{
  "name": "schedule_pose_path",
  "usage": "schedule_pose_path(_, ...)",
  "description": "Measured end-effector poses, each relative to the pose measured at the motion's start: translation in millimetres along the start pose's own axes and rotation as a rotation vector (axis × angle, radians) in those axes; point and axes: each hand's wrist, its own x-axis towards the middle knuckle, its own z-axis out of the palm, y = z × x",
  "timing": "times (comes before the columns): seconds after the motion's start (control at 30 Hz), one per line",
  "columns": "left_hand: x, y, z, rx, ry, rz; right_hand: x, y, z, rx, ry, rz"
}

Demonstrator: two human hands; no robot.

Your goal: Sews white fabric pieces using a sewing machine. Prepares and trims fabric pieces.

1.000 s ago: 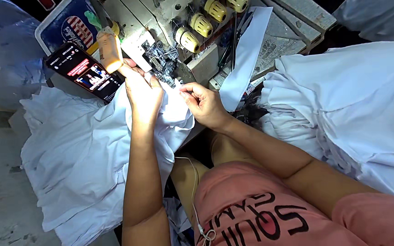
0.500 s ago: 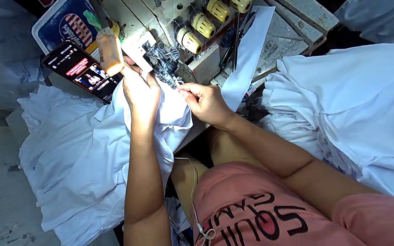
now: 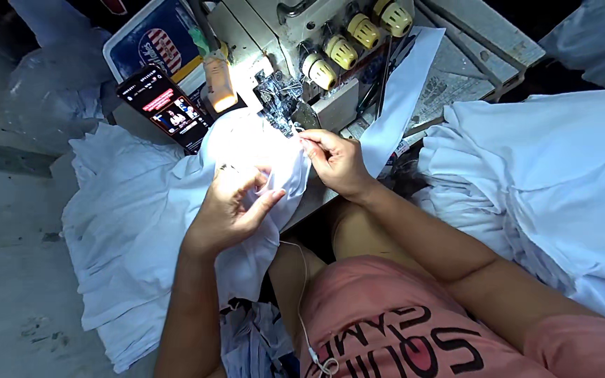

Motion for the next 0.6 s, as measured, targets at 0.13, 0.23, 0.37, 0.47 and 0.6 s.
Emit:
schedule_pose_path(0.13, 10.4, 30.4, -43.4, -0.368, -0.207, -0.133, 0.3, 6.4, 1.7, -0.009, 0.083, -0.263)
schedule_pose_path(0.23, 24.8, 42.9, -58.2, -0.409, -0.258, -0.144, 15.4, 11.7, 12.0, -0.05, 0.008, -0.412)
schedule_pose_path(0.37, 38.5, 53.9, -61.1, -0.052, -0.269, -0.118, 28.2, 6.3, 11.4, -0.036, -0.162, -0.522)
schedule_pose_path(0.47, 38.3, 45.6, -48.0, 0.43, -0.286, -0.042, 25.4, -16.4, -15.9, -0.14, -0.402, -0.525)
schedule_pose_path(0.6, 34.6, 20.5, 0.5, 0.629, -0.132, 0.189, 5.8, -65.5, -60.7, -0.417, -0.596, -0.401)
